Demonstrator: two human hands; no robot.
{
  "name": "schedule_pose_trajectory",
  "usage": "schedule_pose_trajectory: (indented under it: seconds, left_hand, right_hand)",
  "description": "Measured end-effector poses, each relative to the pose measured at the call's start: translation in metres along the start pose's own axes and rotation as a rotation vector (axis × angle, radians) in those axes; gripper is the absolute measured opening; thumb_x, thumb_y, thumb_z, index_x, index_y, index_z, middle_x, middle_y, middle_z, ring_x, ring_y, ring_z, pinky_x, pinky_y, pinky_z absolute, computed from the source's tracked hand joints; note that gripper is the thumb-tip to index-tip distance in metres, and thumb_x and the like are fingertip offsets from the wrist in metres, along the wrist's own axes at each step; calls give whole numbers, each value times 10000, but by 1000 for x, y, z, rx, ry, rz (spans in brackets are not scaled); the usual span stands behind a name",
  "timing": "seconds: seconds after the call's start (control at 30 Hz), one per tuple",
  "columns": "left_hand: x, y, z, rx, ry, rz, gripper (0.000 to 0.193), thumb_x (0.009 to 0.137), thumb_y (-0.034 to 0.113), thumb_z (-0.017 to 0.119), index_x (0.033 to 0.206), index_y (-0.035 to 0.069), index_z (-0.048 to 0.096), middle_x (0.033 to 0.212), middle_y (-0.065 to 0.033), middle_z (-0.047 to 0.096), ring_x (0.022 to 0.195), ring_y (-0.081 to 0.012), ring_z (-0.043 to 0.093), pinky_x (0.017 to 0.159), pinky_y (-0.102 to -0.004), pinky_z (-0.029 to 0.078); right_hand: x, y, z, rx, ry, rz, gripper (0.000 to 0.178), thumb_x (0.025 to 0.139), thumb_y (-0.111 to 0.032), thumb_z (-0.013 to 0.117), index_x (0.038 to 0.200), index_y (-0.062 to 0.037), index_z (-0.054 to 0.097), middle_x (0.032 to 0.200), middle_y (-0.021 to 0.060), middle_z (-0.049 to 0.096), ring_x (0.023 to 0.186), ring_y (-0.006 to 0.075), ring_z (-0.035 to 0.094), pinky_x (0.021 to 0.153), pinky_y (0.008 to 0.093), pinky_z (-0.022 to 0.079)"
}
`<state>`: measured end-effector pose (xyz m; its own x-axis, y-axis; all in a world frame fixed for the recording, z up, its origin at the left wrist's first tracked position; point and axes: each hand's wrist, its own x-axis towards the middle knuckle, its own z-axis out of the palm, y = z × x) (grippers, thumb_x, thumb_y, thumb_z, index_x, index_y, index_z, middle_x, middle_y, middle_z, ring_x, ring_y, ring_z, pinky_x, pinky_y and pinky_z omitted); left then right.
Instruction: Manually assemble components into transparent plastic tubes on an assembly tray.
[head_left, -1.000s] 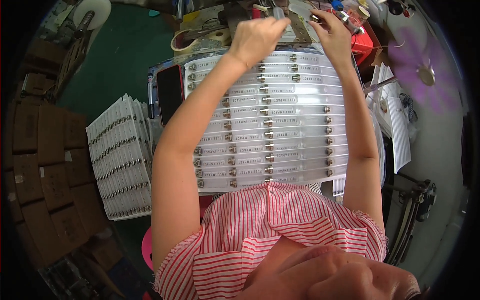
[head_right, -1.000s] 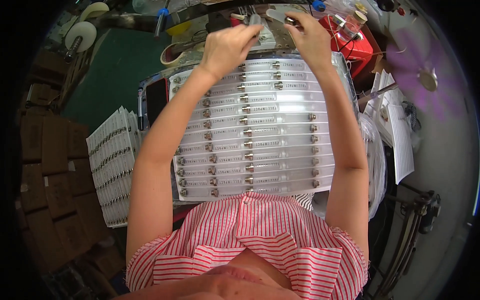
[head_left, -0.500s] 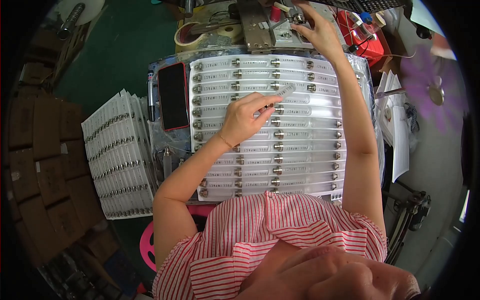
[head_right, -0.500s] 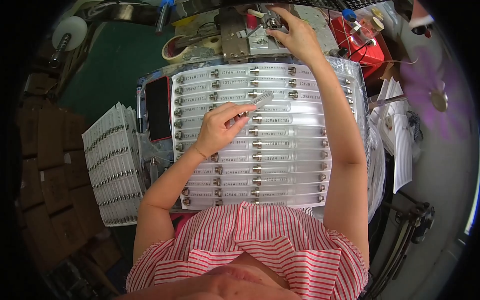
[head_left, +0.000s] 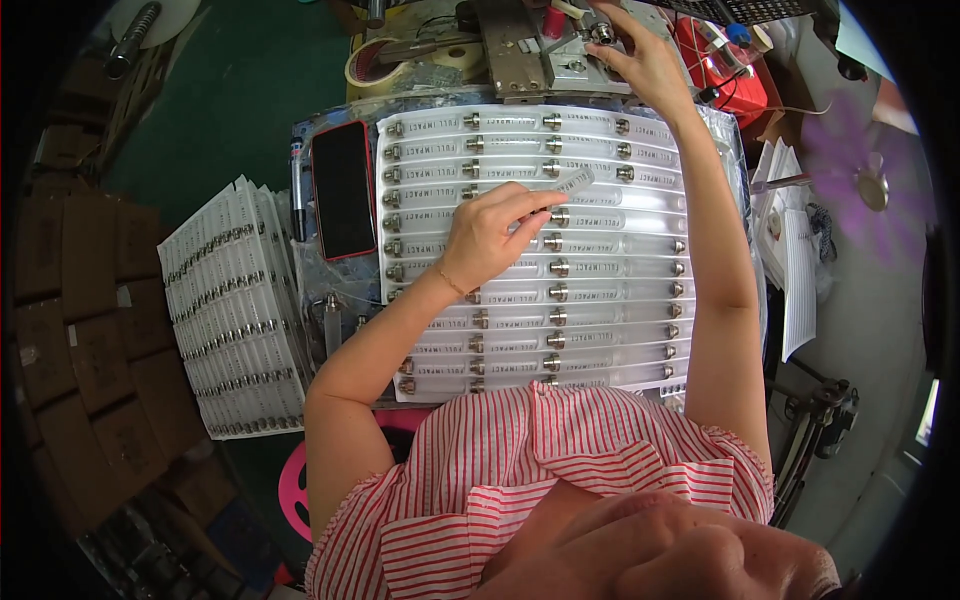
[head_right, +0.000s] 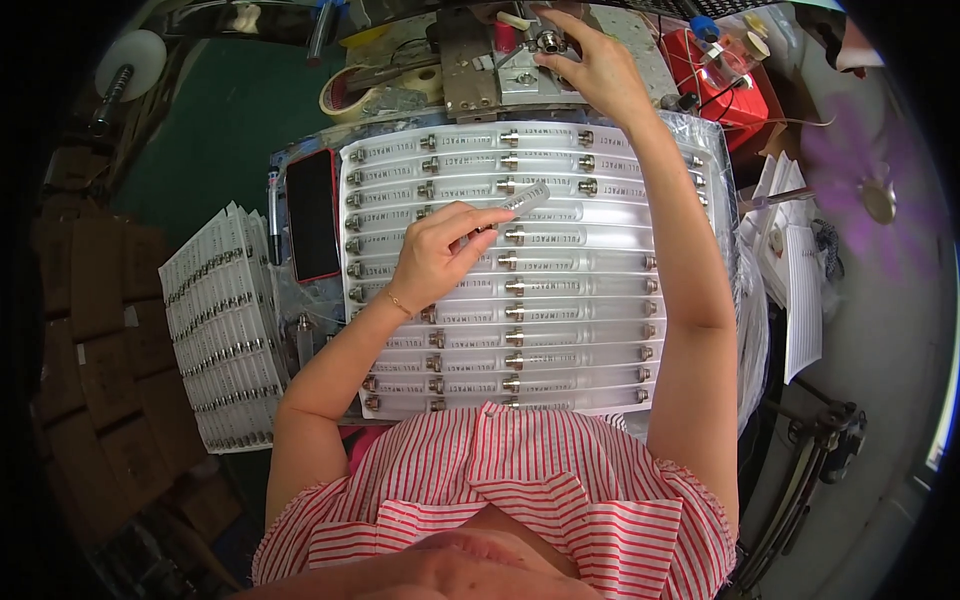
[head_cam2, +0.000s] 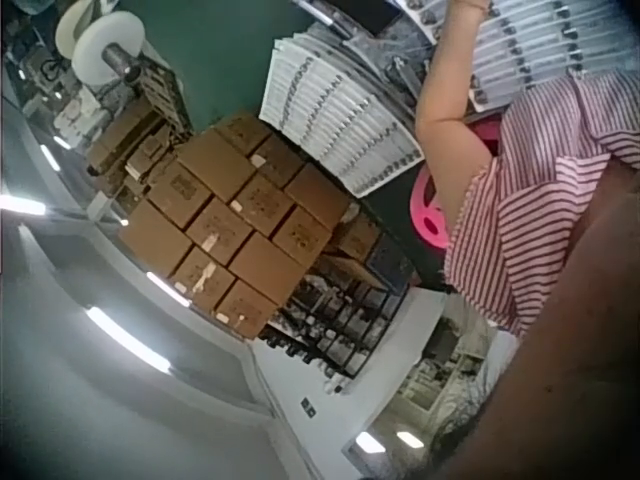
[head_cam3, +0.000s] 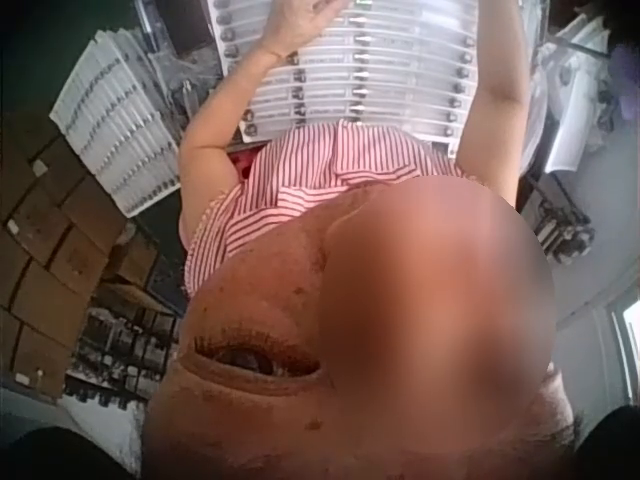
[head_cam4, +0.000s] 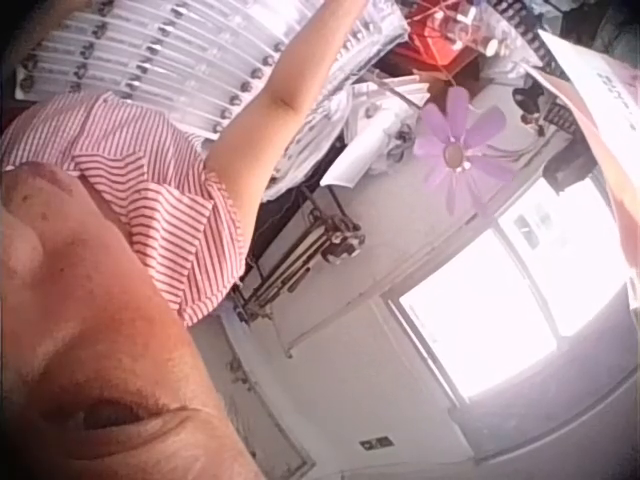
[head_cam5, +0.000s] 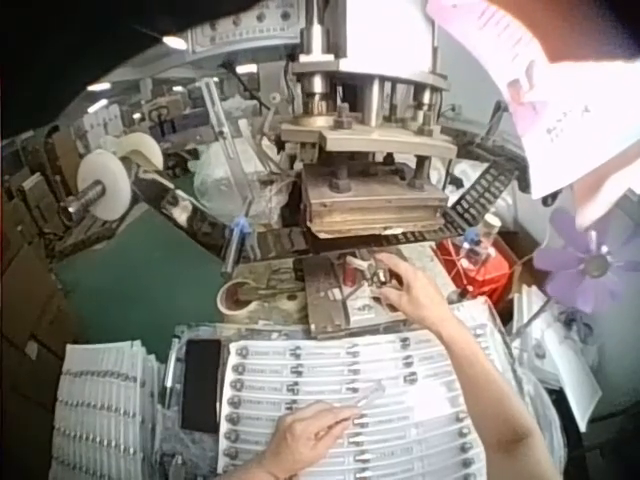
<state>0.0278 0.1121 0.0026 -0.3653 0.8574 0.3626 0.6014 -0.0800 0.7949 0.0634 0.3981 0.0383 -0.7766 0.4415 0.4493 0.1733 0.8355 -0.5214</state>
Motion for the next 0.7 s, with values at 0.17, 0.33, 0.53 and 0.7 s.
schedule_pose_trajectory:
  seconds: [0.17, 0.33, 0.53, 0.7]
  left_hand:
    - [-1, 1, 0, 16, 4, -6, 250, 823, 79, 666, 1059, 146, 710, 815, -50, 658, 631, -164, 619, 570, -279, 507]
    - [-4, 1, 1, -2, 24, 2, 251, 825, 79, 666, 1061, 151, 711, 808, -48, 653, 607, -160, 595, 561, -276, 493]
    - [8, 4, -8, -128, 41, -58, 252, 838, 114, 676, 1087, 136, 705, 747, -42, 634, 567, -110, 504, 537, -249, 438]
    - [28, 8, 2, -112, 72, -263, 283, 844, 186, 696, 1110, 93, 678, 780, -60, 672, 558, -119, 539, 564, -255, 464]
  right_hand:
    - [0, -1, 0, -6, 4, -1, 551, 786, -333, 726, 1302, -240, 553, 777, 146, 637, 660, 282, 601, 667, 390, 475]
    - [-3, -1, -2, -17, -25, 34, 549, 791, -332, 721, 1306, -251, 549, 827, 142, 653, 728, 290, 630, 700, 392, 484]
    - [-38, -21, -68, -89, 14, 192, 659, 771, -212, 748, 1347, -60, 466, 1127, 218, 623, 963, 275, 639, 838, 350, 490]
    - [-118, 3, -106, -256, -141, 134, 394, 835, -219, 667, 1216, -135, 607, 979, 115, 668, 879, 273, 652, 791, 369, 502]
